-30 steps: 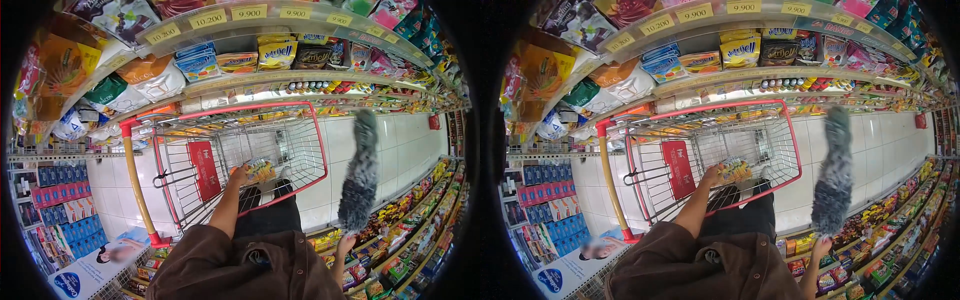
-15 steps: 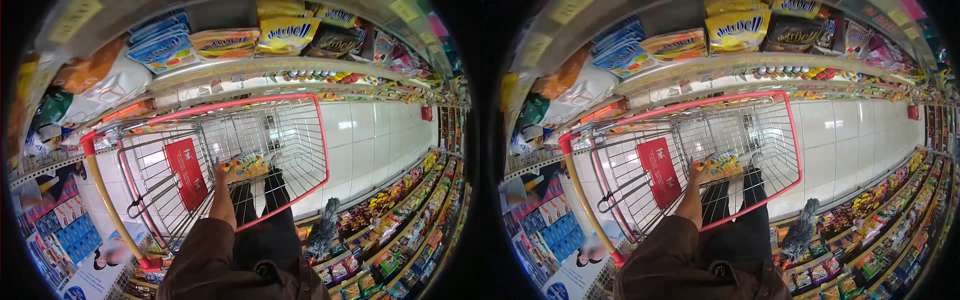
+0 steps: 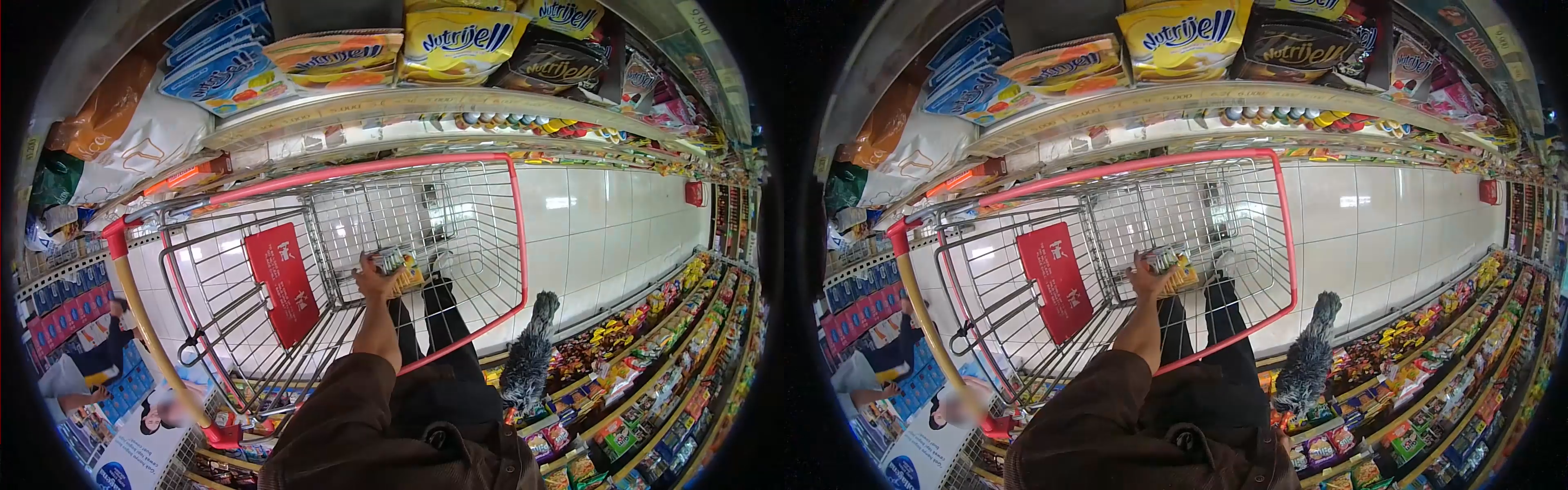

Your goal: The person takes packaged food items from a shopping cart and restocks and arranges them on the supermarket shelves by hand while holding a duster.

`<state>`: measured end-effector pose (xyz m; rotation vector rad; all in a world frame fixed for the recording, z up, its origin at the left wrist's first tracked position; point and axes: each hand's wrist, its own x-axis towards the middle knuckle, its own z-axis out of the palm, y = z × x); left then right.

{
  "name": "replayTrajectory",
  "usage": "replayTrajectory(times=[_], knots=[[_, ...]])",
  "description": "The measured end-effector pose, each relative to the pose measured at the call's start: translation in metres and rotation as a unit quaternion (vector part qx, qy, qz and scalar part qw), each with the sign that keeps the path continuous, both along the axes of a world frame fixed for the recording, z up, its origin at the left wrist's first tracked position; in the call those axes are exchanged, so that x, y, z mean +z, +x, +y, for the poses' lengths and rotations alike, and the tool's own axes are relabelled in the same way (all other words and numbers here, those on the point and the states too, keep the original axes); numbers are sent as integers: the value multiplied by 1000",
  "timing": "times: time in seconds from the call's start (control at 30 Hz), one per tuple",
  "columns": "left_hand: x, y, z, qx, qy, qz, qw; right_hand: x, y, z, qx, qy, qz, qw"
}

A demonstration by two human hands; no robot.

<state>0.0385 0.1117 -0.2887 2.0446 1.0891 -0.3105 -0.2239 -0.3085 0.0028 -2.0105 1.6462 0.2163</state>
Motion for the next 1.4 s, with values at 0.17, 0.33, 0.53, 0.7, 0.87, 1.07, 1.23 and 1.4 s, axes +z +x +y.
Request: replayTrajectory(times=[0.17, 0.33, 0.53, 0.7, 0.87, 1.07, 1.23, 1.4], knots=[[9, 8, -3, -15, -22, 128, 991, -1, -3, -17, 15, -12, 13, 1000], [5, 12, -11, -6, -12, 138, 990, -5, -3, -33, 34, -19, 22, 999], [-1, 17, -19, -46, 1, 150, 988, -12, -4, -52, 55, -30, 29, 998], [20, 40, -25, -6, 0, 191, 981, -15, -12, -66, 63, -44, 36, 996], [27, 55, -38, 13, 32, 234, 972, -16, -24, -74, 68, -55, 47, 995], [18, 53, -37, 37, 5, 243, 969, -15, -35, -87, 78, -69, 58, 993], [18, 42, -18, 34, -85, 138, 986, -22, -44, -90, 85, -70, 58, 992], [-12, 18, 25, 13, -217, -21, 976, -40, -39, -77, 103, -41, 41, 993]])
